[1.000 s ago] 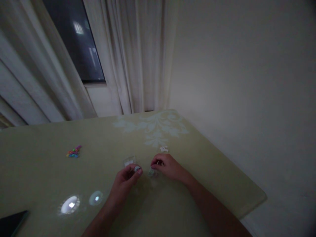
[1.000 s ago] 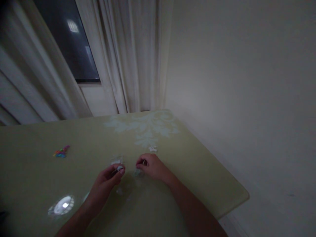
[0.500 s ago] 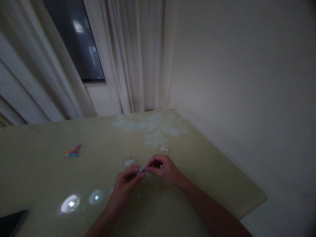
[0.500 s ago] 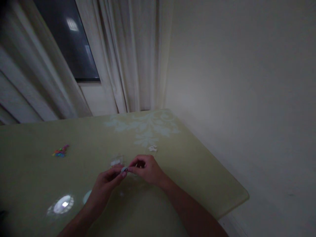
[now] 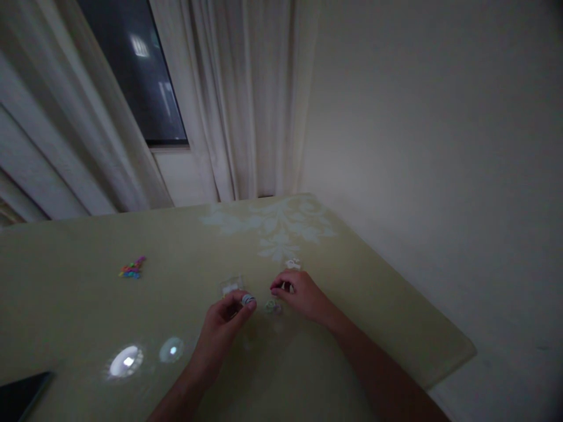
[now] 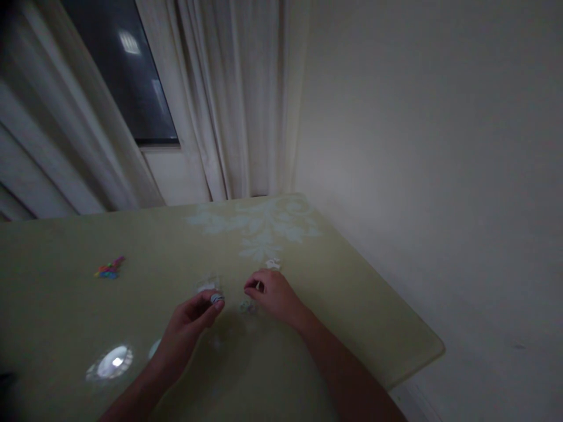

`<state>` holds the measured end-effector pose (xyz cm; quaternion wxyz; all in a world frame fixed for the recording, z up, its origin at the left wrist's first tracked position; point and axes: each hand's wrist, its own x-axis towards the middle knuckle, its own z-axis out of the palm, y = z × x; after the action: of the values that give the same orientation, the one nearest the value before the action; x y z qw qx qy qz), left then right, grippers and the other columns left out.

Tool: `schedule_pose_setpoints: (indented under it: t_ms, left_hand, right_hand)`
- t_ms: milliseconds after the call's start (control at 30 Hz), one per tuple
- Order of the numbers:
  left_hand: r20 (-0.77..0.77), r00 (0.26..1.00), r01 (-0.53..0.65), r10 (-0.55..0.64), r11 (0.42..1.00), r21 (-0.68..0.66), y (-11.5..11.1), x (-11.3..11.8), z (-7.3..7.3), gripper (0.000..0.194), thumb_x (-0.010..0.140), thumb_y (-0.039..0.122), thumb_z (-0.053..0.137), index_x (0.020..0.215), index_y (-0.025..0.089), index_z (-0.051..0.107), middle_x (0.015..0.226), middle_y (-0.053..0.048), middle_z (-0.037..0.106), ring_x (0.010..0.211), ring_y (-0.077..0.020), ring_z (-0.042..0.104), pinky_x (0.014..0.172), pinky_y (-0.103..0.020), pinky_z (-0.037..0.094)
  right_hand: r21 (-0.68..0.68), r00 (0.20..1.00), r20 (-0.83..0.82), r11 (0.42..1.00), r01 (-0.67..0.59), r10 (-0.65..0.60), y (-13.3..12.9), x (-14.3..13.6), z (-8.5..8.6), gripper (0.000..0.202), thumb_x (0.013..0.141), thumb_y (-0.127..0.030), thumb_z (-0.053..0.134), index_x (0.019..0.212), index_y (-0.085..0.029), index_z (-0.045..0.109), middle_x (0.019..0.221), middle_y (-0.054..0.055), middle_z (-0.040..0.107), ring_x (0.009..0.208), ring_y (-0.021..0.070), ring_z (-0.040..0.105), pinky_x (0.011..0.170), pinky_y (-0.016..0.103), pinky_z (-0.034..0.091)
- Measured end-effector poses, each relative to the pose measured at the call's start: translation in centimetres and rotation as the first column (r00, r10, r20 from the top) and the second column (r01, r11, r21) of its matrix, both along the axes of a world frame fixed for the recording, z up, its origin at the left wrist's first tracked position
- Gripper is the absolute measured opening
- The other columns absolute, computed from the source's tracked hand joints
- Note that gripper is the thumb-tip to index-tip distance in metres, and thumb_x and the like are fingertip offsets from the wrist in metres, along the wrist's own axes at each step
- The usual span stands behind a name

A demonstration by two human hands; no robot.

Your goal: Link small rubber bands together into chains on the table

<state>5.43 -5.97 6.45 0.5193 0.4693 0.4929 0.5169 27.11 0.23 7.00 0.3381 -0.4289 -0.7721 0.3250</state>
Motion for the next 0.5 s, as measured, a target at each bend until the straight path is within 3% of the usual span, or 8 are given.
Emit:
schedule_pose_setpoints:
  t_ms: [167, 233, 400, 500]
  left_hand:
    - [-0.001, 0.999, 0.034, -0.034, 0.999, -0.002, 0.2, -0.4, -0.7, 0.036, 0.076, 0.053, 0.083, 0.084, 0.019, 0.076, 0.084, -0.003, 0.067, 0.076, -0.0173, 0.060, 0.068, -0.024, 0.047]
    - [0.003, 0.999, 0.034, -0.034, 0.999, -0.009, 0.3, -0.4, -0.9, 0.037, 0.074, 0.053, 0.085, 0.083, 0.019, 0.075, 0.084, -0.003, 0.066, 0.076, -0.0177, 0.061, 0.068, -0.025, 0.048]
    - [-0.009, 0.999, 0.050, -0.049, 0.998, 0.033, 0.4, -0.1, -0.5, 0.038, 0.068, 0.053, 0.088, 0.076, 0.019, 0.074, 0.081, -0.004, 0.066, 0.075, -0.0191, 0.061, 0.068, -0.026, 0.049]
    - [-0.020, 0.993, 0.116, -0.115, 0.991, 0.062, 0.2, 0.1, 0.3, 0.033, 0.073, 0.051, 0.086, 0.078, 0.020, 0.078, 0.086, -0.006, 0.071, 0.085, -0.0232, 0.065, 0.077, -0.030, 0.052]
  right_hand:
    - [0.029, 0.996, 0.089, 0.999, 0.014, -0.017, 0.2, 0.4, -0.1, 0.004, 0.086, -0.015, 0.077, 0.085, -0.018, 0.078, 0.080, 0.002, 0.069, 0.072, 0.0147, 0.059, 0.068, 0.028, 0.042]
    - [-0.018, 1.000, 0.024, 1.000, 0.006, -0.005, -0.1, 0.2, 0.2, 0.004, 0.086, -0.022, 0.079, 0.087, -0.018, 0.078, 0.078, 0.002, 0.069, 0.071, 0.0148, 0.058, 0.066, 0.027, 0.042]
    - [-0.202, 0.966, -0.230, 0.965, -0.167, 0.119, -1.4, -1.0, 1.3, 0.044, 0.078, -0.043, 0.086, 0.114, -0.020, 0.076, 0.095, 0.004, 0.074, 0.073, 0.0146, 0.059, 0.062, 0.025, 0.044]
    - [-0.168, 0.957, -0.258, 0.970, -0.178, 0.131, -1.9, -1.4, 1.5, 0.038, 0.079, -0.043, 0.086, 0.109, -0.021, 0.079, 0.094, 0.004, 0.076, 0.074, 0.0151, 0.059, 0.065, 0.027, 0.045]
